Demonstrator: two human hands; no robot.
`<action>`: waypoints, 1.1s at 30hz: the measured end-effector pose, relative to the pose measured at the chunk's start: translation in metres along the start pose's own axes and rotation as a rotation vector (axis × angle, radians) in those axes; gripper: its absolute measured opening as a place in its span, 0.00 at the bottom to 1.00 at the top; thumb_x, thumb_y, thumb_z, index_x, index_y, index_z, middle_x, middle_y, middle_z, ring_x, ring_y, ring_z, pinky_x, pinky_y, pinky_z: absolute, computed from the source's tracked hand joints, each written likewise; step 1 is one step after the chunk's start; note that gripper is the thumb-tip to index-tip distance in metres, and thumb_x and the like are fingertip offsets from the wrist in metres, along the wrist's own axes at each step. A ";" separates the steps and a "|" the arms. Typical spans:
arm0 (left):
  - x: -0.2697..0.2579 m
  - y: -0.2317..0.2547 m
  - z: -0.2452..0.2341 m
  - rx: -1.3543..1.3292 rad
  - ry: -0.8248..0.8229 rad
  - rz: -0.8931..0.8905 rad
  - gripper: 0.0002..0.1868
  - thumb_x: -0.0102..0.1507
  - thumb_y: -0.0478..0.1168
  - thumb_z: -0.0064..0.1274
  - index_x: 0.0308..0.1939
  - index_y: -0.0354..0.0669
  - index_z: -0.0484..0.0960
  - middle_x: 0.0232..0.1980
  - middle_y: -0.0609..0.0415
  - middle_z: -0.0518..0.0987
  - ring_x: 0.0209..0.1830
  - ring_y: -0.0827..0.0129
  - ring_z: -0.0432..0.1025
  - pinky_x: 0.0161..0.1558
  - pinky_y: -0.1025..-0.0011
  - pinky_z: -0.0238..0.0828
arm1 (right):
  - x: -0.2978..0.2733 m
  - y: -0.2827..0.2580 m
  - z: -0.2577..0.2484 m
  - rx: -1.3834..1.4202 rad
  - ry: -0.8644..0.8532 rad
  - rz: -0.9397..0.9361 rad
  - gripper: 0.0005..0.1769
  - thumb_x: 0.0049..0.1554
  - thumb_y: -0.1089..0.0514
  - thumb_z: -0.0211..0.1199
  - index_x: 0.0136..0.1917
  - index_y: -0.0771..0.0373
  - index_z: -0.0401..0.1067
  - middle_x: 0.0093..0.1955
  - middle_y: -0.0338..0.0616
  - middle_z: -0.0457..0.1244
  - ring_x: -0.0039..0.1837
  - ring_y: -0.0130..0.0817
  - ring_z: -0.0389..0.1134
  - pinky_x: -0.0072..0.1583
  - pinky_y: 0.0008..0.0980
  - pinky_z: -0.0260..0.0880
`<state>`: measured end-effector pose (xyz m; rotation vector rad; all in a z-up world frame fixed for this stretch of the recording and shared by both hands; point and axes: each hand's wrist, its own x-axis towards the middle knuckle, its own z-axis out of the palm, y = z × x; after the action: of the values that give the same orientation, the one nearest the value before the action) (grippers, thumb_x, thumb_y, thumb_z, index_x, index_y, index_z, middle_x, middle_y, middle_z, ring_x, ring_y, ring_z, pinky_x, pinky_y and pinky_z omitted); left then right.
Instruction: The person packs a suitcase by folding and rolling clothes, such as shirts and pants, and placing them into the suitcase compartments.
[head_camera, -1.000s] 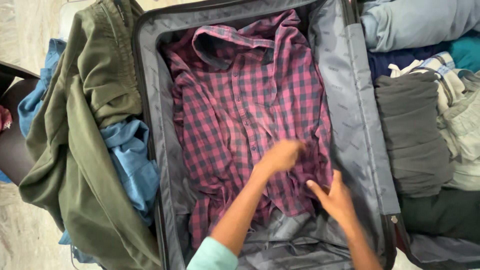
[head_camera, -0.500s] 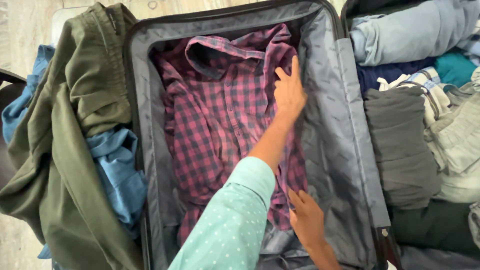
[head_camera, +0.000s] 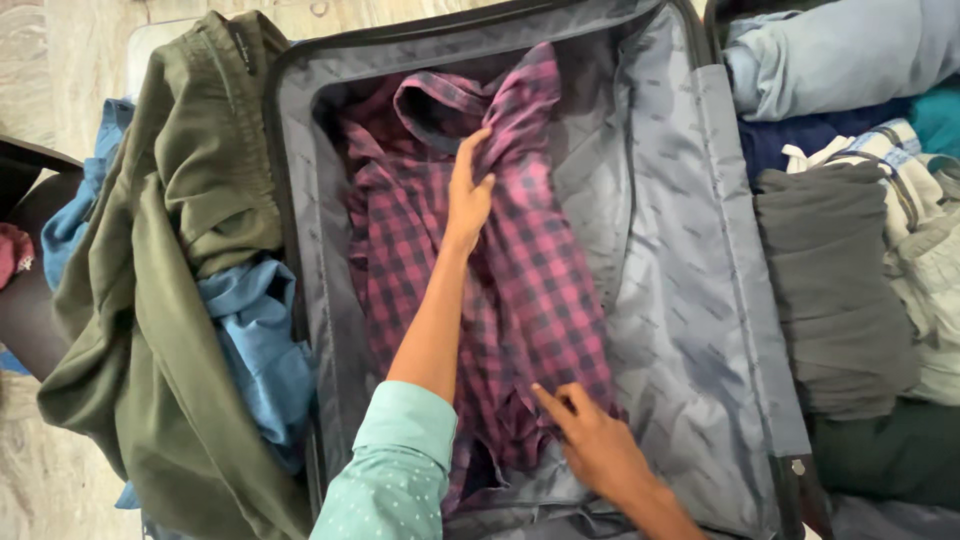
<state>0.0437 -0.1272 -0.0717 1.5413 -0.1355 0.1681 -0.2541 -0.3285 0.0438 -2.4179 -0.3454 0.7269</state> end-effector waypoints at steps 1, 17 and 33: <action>-0.004 -0.007 -0.006 0.123 0.041 0.029 0.39 0.56 0.19 0.44 0.72 0.42 0.68 0.74 0.48 0.69 0.79 0.58 0.60 0.78 0.64 0.50 | 0.005 -0.001 0.004 -0.014 -0.083 0.002 0.44 0.50 0.63 0.63 0.78 0.48 0.58 0.65 0.43 0.57 0.55 0.48 0.69 0.50 0.47 0.71; -0.046 0.055 -0.102 1.153 0.451 -0.123 0.32 0.62 0.37 0.62 0.66 0.30 0.68 0.66 0.36 0.71 0.62 0.42 0.66 0.62 0.53 0.63 | 0.021 -0.065 0.034 0.249 0.245 -0.130 0.13 0.58 0.45 0.68 0.50 0.54 0.78 0.45 0.36 0.67 0.46 0.38 0.73 0.46 0.37 0.73; -0.009 0.024 -0.163 0.954 0.139 -0.317 0.32 0.58 0.39 0.62 0.65 0.44 0.66 0.43 0.32 0.82 0.45 0.36 0.75 0.45 0.47 0.70 | 0.040 -0.101 0.152 0.195 -0.037 -0.264 0.19 0.53 0.63 0.62 0.58 0.60 0.70 0.54 0.55 0.62 0.53 0.54 0.67 0.50 0.50 0.70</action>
<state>0.0274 0.0363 -0.0539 2.4627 0.3526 0.0846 -0.3159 -0.1629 -0.0157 -2.1267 -0.5696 0.6542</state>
